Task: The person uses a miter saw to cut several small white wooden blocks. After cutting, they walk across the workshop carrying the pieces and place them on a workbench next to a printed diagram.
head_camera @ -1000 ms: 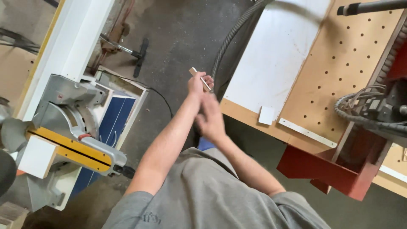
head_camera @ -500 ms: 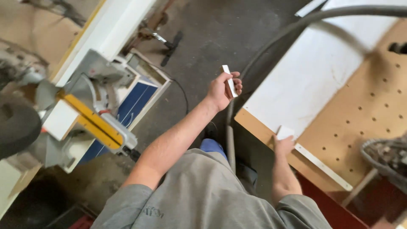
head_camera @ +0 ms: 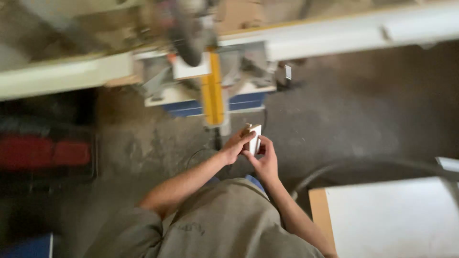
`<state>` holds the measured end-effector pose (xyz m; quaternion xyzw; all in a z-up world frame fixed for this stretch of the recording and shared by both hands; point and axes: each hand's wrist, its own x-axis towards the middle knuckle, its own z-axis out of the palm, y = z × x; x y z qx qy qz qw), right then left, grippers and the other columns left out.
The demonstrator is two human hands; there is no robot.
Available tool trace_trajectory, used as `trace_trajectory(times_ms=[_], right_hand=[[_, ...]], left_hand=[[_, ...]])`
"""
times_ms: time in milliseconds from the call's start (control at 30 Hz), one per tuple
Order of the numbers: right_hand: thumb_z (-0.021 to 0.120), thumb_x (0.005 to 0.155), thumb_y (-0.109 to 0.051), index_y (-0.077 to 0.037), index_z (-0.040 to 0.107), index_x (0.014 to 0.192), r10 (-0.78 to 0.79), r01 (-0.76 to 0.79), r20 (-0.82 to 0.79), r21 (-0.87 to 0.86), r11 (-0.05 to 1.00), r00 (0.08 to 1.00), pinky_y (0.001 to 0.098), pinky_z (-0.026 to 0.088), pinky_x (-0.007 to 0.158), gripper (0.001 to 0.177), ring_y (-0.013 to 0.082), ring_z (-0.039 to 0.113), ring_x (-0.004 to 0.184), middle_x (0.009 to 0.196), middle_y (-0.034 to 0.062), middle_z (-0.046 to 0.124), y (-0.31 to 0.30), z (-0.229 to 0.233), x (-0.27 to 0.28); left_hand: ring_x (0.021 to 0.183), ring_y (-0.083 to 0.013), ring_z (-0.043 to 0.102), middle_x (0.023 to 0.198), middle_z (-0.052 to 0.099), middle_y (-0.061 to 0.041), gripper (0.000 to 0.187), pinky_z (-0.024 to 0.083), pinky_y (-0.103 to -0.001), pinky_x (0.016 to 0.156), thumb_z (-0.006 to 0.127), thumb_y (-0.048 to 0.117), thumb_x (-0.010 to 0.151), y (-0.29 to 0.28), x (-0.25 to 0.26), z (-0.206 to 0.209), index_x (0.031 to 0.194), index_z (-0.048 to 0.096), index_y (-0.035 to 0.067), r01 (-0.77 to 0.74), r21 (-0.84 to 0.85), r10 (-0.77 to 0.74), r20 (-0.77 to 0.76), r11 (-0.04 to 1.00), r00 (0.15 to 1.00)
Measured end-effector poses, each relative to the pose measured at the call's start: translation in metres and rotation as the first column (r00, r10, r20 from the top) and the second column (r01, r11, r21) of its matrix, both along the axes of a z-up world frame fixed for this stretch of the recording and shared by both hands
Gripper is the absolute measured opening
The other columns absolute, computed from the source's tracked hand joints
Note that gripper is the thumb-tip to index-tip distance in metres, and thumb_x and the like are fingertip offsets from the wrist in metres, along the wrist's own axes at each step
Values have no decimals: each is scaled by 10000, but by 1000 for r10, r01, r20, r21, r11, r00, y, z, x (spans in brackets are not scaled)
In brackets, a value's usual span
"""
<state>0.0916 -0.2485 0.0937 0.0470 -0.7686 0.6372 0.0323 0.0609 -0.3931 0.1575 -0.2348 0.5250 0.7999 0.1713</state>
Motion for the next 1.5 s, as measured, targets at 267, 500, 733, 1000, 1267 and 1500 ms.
trace_trajectory(times_ms=[267, 500, 733, 1000, 1267, 1500], right_hand=[[925, 683, -563, -93, 590, 1374, 487, -387, -280, 345, 855, 827, 401, 520, 832, 901, 268, 601, 841, 945, 72, 575, -229, 27, 40], [763, 920, -422, -73, 686, 1249, 688, -637, -17, 360, 682, 726, 468, 573, 863, 486, 345, 722, 977, 1079, 164, 717, -366, -10, 33], [908, 702, -443, -41, 605, 1287, 22, 110, -169, 729, 676, 985, 563, 497, 1030, 772, 485, 618, 1166, 1308, 285, 590, -389, -30, -155], [813, 633, -800, -134, 414, 1596, -171, 5, 89, 875, 483, 981, 628, 320, 1135, 1238, 574, 301, 1446, 1577, 389, 264, -426, 7, -226], [884, 585, -698, -100, 420, 1580, -213, 65, 51, 862, 502, 976, 604, 403, 1054, 1250, 541, 332, 1397, 1537, 350, 293, -394, -14, -249], [1019, 488, -456, -98, 555, 1435, -13, 205, -305, 608, 767, 952, 636, 550, 880, 1114, 554, 572, 1187, 1347, 341, 493, -436, 38, -161]], left_hand=[[1226, -303, 556, 1317, 604, -139, 721, 487, -517, 974, 858, 409, 853, -228, 92, -37, 1417, 546, 84, -370, -95, 380, 126, 924, 916], [837, -237, 696, 982, 716, -155, 520, 575, -413, 696, 900, 237, 771, -379, 167, -54, 1162, 681, -25, -756, -230, 782, 36, 613, 622], [1170, -341, 662, 1176, 672, -197, 561, 524, -534, 924, 891, 245, 875, -481, 185, -45, 1280, 586, 5, -778, -223, 803, 42, 588, 595], [1061, -305, 691, 1098, 687, -180, 522, 540, -524, 930, 904, 168, 817, -540, 93, -5, 1208, 626, -39, -787, -224, 801, -42, 575, 597], [1043, -315, 719, 1048, 714, -154, 521, 563, -516, 911, 945, 196, 771, -602, 31, -35, 1167, 659, 14, -673, -256, 700, 21, 694, 714], [917, -326, 761, 971, 752, -159, 360, 598, -484, 842, 897, 167, 763, -645, -8, 15, 1026, 706, 11, -644, 37, 639, 93, 765, 764]])
